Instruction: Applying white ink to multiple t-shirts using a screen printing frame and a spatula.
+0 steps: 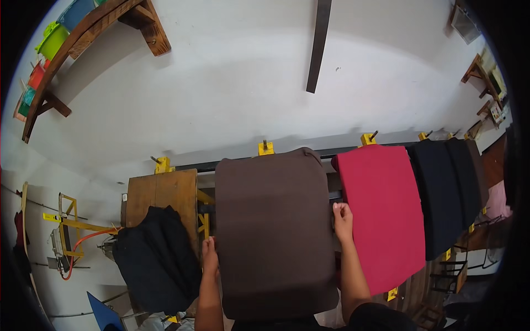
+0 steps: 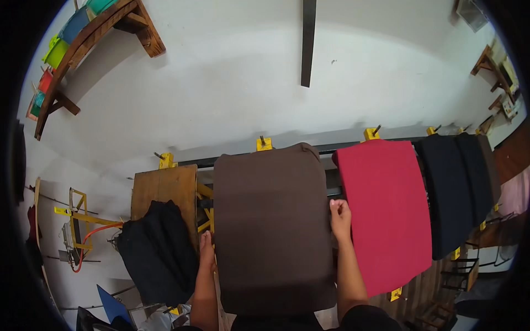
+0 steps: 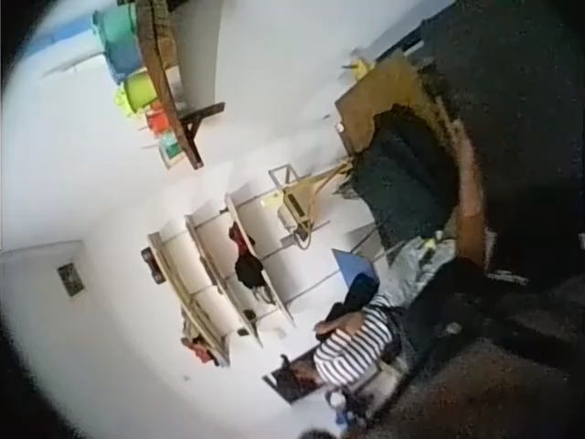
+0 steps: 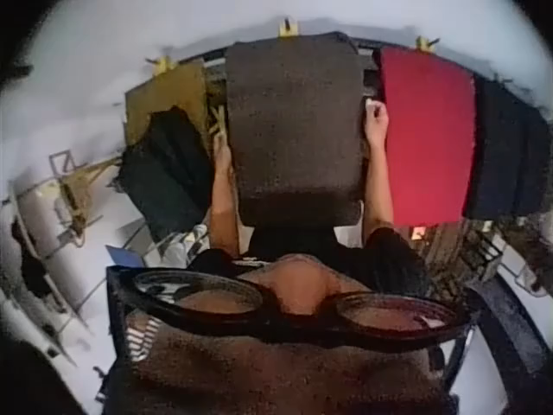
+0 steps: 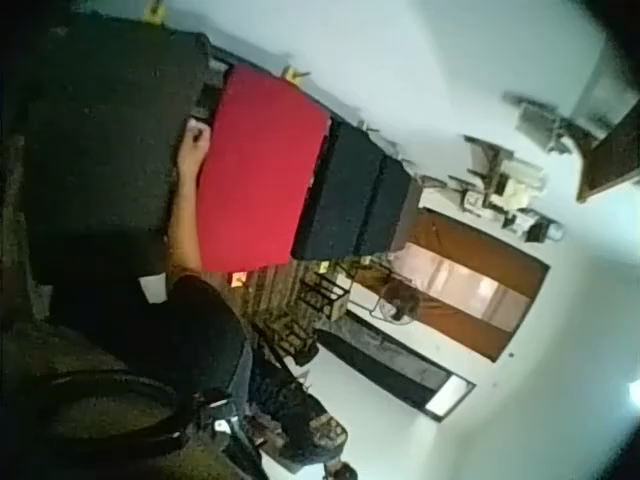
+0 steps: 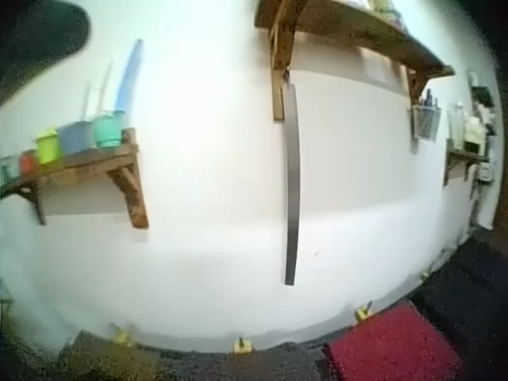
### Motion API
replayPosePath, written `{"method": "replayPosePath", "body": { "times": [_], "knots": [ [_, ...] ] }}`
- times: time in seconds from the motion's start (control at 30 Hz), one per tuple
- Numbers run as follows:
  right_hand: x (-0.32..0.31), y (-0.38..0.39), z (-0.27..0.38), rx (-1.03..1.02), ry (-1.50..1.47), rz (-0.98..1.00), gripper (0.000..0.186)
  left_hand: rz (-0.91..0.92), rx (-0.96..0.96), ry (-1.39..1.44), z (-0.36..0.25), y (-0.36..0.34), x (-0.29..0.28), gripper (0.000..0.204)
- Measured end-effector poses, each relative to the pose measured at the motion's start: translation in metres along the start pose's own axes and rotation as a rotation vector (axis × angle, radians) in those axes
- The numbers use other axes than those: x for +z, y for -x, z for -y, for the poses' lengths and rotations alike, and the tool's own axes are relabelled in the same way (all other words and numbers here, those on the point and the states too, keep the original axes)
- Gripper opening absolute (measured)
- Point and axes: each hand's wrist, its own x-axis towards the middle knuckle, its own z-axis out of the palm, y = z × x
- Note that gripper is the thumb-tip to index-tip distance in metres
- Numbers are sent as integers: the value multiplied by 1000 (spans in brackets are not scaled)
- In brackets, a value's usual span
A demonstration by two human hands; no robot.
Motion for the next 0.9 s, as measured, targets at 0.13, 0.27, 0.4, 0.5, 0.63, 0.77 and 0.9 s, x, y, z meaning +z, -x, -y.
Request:
{"method": "replayPosePath", "body": {
  "times": [0.13, 0.27, 0.4, 0.5, 0.63, 0.77, 0.9],
  "knots": [
    [61, -60, 37, -345, 147, -47, 22, 104, 625, -292, -50, -15, 31, 24],
    [105, -135, 52, -554, 647, -180, 42, -1, 1104, -564, -97, -55, 95, 21],
    [133, -181, 45, -313, 748, 43, 42, -129, 1404, -760, -126, -98, 153, 32],
    [135, -200, 36, -207, 585, -31, 39, -383, 1693, -1213, -139, -119, 168, 43],
    [124, -234, 30, -155, 608, 40, 36, -5, 1130, -1244, -156, -134, 172, 50],
    [111, -255, 31, -22, 524, 104, 37, 28, 1078, -1162, -158, -136, 175, 52],
    [114, -255, 43, -77, 735, 108, 45, 13, 1057, -1049, -159, -139, 178, 54]
  ]
}}
